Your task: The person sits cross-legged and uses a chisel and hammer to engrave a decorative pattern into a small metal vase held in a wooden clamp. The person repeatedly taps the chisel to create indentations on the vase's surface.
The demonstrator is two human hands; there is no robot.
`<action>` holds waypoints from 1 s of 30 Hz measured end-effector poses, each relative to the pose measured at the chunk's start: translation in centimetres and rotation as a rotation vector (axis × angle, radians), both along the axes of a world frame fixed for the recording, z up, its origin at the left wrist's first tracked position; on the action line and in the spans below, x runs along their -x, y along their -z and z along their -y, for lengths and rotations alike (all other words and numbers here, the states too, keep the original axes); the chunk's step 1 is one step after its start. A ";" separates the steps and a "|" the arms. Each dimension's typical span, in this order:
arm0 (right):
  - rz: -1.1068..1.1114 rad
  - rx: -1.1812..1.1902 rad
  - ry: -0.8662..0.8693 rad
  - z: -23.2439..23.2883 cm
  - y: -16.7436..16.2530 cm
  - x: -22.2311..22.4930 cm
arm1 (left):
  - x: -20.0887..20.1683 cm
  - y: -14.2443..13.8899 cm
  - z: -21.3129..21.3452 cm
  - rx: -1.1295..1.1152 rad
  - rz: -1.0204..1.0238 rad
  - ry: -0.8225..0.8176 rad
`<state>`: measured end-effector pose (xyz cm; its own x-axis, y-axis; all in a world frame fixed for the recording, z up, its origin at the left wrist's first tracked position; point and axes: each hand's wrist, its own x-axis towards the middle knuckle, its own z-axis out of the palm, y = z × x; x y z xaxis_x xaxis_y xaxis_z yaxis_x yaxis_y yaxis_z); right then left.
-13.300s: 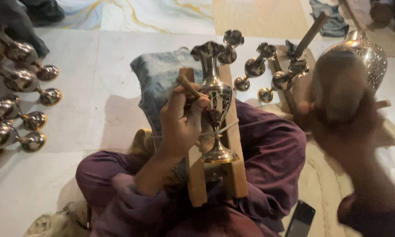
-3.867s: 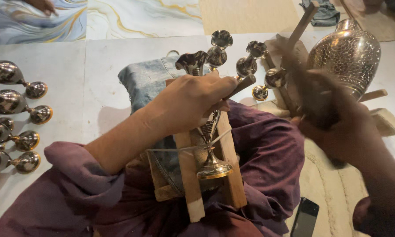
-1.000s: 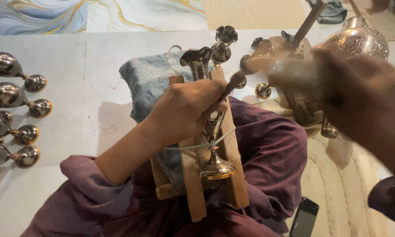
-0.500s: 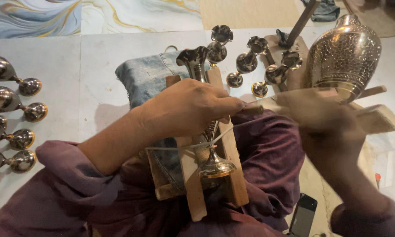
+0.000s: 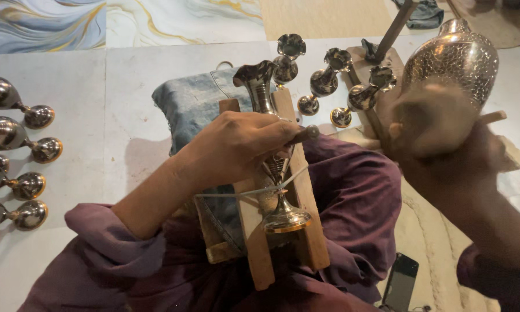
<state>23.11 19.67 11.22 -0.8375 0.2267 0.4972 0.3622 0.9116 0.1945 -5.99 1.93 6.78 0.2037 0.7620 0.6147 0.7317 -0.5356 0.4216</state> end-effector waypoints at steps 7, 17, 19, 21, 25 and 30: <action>0.273 -0.117 0.012 2.2 -6.4 3.5 | -0.8 1.1 1.7 -0.104 0.090 -0.145; 0.475 -0.423 -0.086 5.2 -12.7 10.8 | -4.9 5.0 3.0 -0.141 0.600 -0.495; 0.430 -0.615 -0.153 6.4 -13.4 11.8 | -5.8 5.4 2.7 -0.191 0.629 -0.556; 0.372 -0.524 -0.267 7.2 -14.1 12.8 | -5.9 5.7 2.5 -0.266 0.639 -0.555; 0.624 -0.496 -0.226 8.8 -14.6 14.1 | -6.4 6.2 2.5 -0.315 0.664 -0.561; 0.645 -0.774 -0.200 9.3 -14.6 14.7 | -7.3 7.0 2.7 -0.303 0.774 -0.593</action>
<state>8.40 10.35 25.82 -0.9843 -0.1376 -0.1103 -0.1641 0.4853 0.8588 1.32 -0.77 -0.22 -0.6910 0.4015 0.6011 0.4977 -0.3387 0.7985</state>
